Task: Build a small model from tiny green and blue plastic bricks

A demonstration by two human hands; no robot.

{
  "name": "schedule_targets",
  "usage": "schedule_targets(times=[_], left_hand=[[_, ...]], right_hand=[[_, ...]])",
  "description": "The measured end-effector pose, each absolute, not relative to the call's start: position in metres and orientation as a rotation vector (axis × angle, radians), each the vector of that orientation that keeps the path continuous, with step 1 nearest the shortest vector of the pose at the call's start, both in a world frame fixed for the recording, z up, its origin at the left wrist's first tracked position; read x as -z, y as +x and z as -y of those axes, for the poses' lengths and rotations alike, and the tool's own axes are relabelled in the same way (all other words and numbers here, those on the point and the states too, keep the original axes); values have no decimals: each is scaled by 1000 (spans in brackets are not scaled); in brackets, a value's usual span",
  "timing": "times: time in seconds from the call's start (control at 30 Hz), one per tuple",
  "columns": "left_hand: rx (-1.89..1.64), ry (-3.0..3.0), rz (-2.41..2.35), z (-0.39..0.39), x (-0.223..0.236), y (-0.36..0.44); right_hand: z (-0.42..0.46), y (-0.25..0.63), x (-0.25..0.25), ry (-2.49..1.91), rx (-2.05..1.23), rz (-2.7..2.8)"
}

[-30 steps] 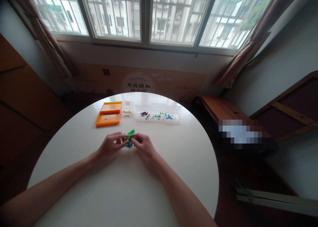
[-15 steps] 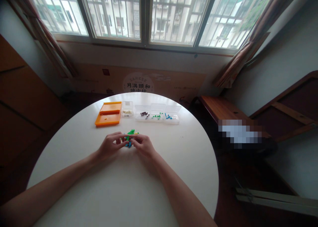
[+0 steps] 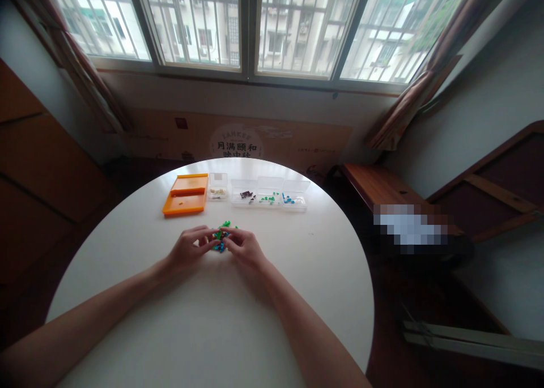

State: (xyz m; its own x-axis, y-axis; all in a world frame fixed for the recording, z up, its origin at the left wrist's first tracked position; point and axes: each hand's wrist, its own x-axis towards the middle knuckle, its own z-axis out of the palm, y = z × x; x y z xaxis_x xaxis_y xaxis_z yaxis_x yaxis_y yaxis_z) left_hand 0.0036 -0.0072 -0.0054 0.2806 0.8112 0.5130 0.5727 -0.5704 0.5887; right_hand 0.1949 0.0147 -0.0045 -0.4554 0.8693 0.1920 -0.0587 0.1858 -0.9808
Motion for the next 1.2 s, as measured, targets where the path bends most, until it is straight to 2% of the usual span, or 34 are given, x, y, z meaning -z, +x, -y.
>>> schedule_targets(times=[1.2], left_hand=[[-1276,2235,-1285,8,2,6]], right_hand=[[-18,195,11,-724,-1435,1581]])
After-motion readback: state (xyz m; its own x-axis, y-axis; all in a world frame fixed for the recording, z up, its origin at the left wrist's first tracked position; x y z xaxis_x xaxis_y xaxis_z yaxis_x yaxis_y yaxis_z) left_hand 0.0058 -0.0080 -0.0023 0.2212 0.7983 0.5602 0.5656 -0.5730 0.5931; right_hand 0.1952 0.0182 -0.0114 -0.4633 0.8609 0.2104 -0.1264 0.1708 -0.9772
